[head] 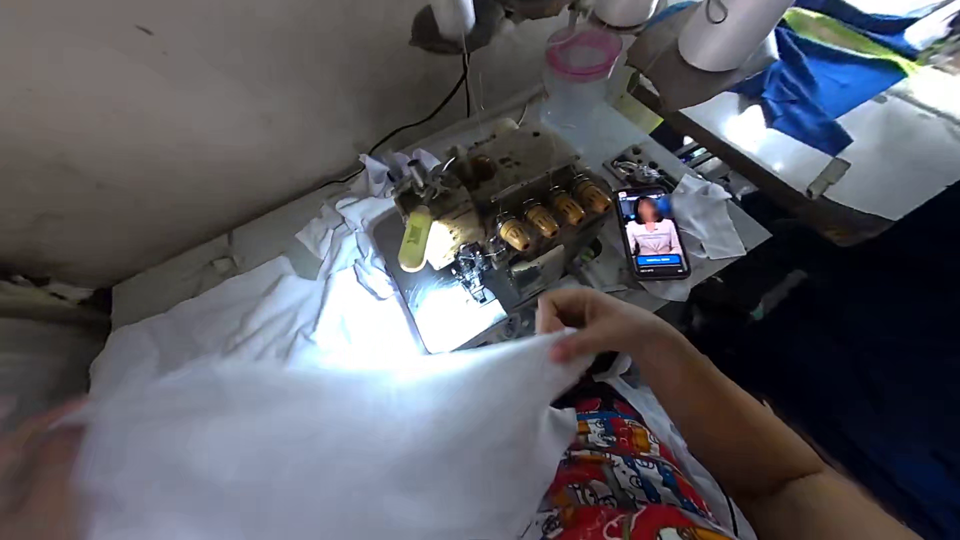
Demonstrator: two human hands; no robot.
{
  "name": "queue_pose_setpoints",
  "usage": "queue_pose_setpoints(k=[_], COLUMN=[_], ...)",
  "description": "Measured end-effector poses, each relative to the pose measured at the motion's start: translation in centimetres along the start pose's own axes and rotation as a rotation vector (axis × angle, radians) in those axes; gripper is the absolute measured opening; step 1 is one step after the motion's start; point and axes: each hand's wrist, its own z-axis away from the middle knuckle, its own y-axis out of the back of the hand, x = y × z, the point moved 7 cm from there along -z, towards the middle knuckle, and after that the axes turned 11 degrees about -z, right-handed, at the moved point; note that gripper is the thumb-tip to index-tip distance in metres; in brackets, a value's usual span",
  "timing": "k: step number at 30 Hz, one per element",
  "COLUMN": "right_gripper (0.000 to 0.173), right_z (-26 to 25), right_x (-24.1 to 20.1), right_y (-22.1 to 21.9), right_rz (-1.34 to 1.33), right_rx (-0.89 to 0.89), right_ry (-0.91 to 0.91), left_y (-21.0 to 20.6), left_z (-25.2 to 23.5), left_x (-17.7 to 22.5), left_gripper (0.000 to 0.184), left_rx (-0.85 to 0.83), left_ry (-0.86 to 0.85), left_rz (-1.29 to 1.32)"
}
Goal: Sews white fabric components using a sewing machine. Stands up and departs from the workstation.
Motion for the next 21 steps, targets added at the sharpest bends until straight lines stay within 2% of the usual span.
queue_pose_setpoints(k=[1, 3, 4, 6, 8, 10, 13, 15, 18, 21], right_gripper=[0.011, 0.011, 0.014, 0.016, 0.015, 0.015, 0.015, 0.021, 0.043, 0.028], right_z=[-0.8, -1.7, -1.8, -1.7, -1.2, -0.4, 0.6, 0.6, -0.3, -1.1], right_x=[0.8, 1.6, 1.8, 2.2, 2.2, 1.9, 1.8, 2.5, 3.9, 4.2], right_y=[0.5, 1.0, 1.0, 1.1, 1.3, 1.8, 2.5, 2.2, 1.0, 1.1], right_rz=[0.055, 0.238, 0.306, 0.356, 0.389, 0.452, 0.539, 0.546, 0.522, 0.476], right_rx=[0.136, 0.392, 0.473, 0.558, 0.615, 0.670, 0.685, 0.629, 0.551, 0.614], right_ry=[0.006, 0.009, 0.026, 0.082, 0.132, 0.205, 0.269, 0.224, 0.074, 0.064], left_y=[-2.4, -7.8, -10.7, -15.8, -18.8, -19.6, -18.8, -18.1, -17.9, -18.1], left_z=[-0.7, -0.6, 0.1, 1.8, 2.7, 3.0, 2.9, 3.1, 3.4, 3.4], left_x=[0.8, 7.2, 11.5, 19.6, 23.5, 23.3, 20.9, 20.2, 20.7, 21.6], left_gripper=[0.041, 0.040, 0.034, 0.026, 0.041, 0.045, 0.047, 0.050, 0.051, 0.048], left_rx=[0.102, 0.195, 0.178, 0.055, 0.003, 0.055, 0.053, 0.023, -0.001, -0.008], left_ry=[-0.136, -0.174, -0.209, -0.417, -0.583, -0.568, -0.470, -0.454, -0.470, -0.480], left_rz=[-0.097, 0.006, 0.124, 0.364, 0.336, 0.177, 0.141, 0.136, 0.144, 0.151])
